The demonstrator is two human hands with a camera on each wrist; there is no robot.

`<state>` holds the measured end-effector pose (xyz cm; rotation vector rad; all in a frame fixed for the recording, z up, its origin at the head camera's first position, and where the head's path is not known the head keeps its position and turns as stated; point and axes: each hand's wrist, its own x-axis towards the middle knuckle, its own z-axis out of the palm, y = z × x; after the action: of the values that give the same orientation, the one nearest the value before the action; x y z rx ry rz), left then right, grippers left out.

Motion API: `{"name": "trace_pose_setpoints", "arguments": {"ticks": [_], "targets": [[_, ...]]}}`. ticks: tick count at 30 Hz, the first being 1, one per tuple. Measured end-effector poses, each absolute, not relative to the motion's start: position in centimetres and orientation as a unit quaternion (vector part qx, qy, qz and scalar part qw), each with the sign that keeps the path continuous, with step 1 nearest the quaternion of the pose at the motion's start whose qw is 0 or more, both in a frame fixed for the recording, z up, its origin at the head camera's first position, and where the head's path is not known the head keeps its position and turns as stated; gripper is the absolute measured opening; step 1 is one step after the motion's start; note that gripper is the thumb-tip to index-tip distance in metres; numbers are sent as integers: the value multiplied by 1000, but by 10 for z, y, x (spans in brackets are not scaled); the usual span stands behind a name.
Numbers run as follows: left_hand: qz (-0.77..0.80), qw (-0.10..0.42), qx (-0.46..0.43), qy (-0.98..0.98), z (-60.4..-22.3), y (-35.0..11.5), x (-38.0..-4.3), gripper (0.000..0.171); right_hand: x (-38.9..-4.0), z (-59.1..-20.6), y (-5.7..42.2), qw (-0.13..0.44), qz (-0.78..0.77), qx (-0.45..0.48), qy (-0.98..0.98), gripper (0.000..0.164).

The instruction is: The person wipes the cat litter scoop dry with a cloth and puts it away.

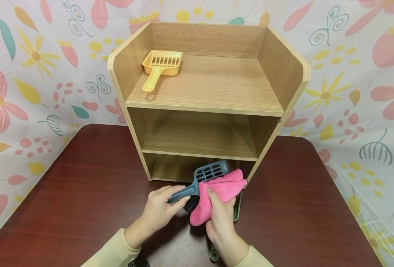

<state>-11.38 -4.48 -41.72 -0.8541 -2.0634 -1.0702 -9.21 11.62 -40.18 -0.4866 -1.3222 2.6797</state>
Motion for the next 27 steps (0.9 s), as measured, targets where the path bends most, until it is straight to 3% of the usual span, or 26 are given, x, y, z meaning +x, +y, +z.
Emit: {"name": "trace_pose_setpoints", "arguments": {"ticks": [13, 18, 22, 27], "targets": [[-362, 363, -343, -787, -419, -48, -117, 27, -102, -408, 121, 83, 819, -165, -544, 32], [-360, 358, -343, -790, -414, -52, -119, 26, -104, -407, 126, 78, 806, -194, -554, 38], [-367, 339, -338, -798, -410, -57, -120, 22, -108, -408, 133, 94, 802, -206, -552, 42], [-397, 271, -311, -820, -406, -63, -122, 16, -114, -409, 141, 121, 793, -208, -559, 44]]}}
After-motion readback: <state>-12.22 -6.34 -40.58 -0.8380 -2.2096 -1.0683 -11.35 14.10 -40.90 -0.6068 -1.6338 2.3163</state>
